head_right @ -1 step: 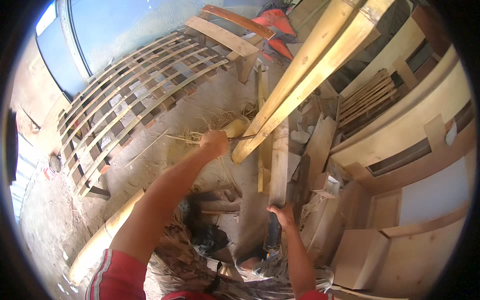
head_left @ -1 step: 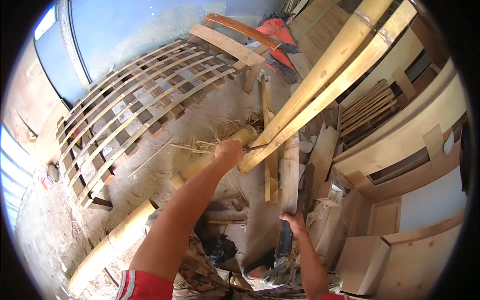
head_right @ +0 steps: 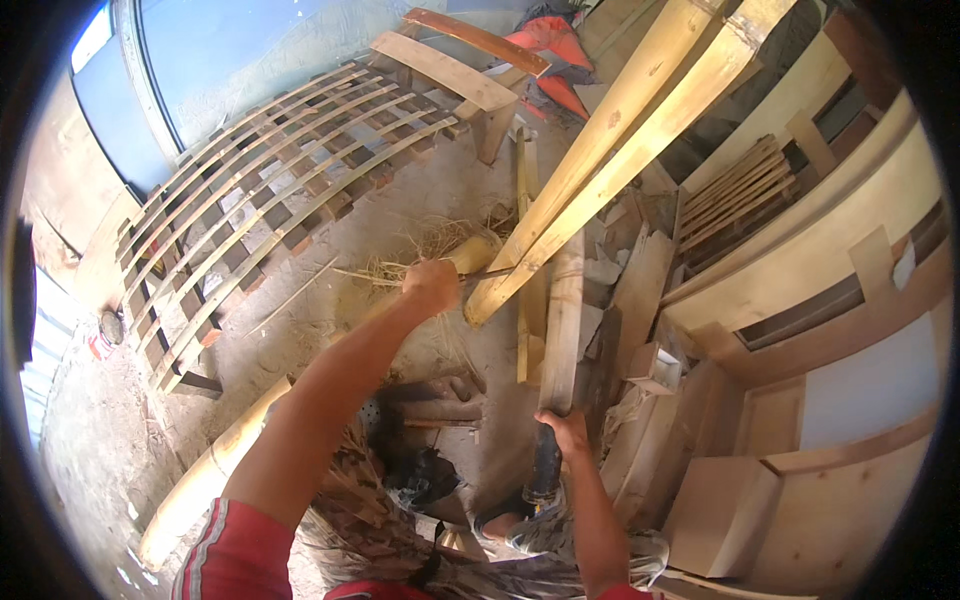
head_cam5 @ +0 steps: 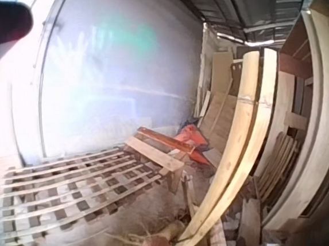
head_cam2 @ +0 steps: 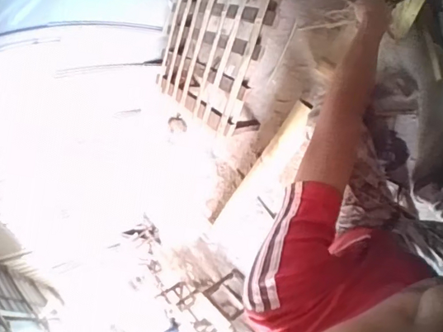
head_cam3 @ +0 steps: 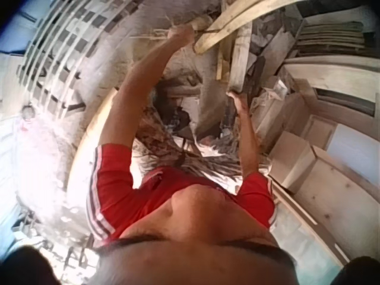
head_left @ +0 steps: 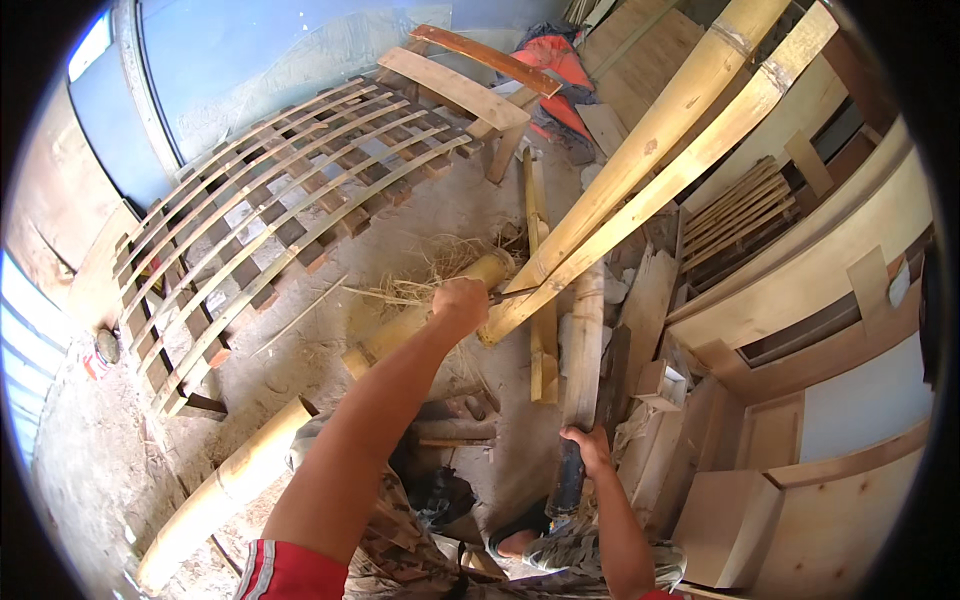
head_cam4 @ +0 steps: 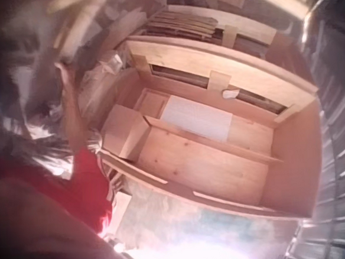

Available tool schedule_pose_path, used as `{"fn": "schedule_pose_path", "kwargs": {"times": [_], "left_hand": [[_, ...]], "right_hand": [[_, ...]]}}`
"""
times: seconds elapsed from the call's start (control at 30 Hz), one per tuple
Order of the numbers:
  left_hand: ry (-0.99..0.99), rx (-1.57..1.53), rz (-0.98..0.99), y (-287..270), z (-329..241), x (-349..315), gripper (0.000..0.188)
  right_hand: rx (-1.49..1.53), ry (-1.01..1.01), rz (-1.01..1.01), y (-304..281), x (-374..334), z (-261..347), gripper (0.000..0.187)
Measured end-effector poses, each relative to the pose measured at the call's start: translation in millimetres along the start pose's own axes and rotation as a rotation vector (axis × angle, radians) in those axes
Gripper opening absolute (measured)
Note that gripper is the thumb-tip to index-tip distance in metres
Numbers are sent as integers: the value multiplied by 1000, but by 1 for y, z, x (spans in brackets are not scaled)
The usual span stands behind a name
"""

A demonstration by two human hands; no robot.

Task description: The person uses a hammer and a wedge to split a long piece of wood into smaller sections. They repeatedly strike the wedge to drive it through the wood, then separate the split pieces and reposition the wood to continue splitting.

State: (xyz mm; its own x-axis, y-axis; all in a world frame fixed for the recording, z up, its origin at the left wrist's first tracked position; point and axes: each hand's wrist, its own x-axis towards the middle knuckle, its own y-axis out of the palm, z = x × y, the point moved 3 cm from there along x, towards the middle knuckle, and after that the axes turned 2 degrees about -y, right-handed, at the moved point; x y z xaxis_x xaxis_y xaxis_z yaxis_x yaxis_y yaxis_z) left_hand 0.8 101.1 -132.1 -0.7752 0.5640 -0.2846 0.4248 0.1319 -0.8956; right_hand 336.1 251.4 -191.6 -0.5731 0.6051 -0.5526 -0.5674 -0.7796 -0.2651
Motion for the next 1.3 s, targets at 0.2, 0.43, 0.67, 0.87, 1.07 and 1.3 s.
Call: {"fn": "schedule_pose_path", "kwargs": {"times": [0.2, 0.43, 0.67, 0.87, 1.07, 1.3], "left_hand": [[12, -73, -24, 5, -14, 0, 28], [-99, -115, -14, 10, -21, -7, 28], [-246, -151, 65, 21, -28, -13, 34], [-260, -321, 189, 45, -43, 1, 31], [-188, -622, 90, 57, -69, -22, 52], [-213, -862, -13, 94, -107, -39, 72]], "right_hand": [[-184, -12, -421, -17, 38, -61, 54], [-582, 60, -426, -73, 85, -114, 75], [-898, 7, -299, -105, 126, -136, 82], [-956, -175, -167, -87, 157, -30, 70], [-606, -566, -12, -13, 60, 118, 62], [-377, -516, -9, 21, 22, 127, 60]]}}
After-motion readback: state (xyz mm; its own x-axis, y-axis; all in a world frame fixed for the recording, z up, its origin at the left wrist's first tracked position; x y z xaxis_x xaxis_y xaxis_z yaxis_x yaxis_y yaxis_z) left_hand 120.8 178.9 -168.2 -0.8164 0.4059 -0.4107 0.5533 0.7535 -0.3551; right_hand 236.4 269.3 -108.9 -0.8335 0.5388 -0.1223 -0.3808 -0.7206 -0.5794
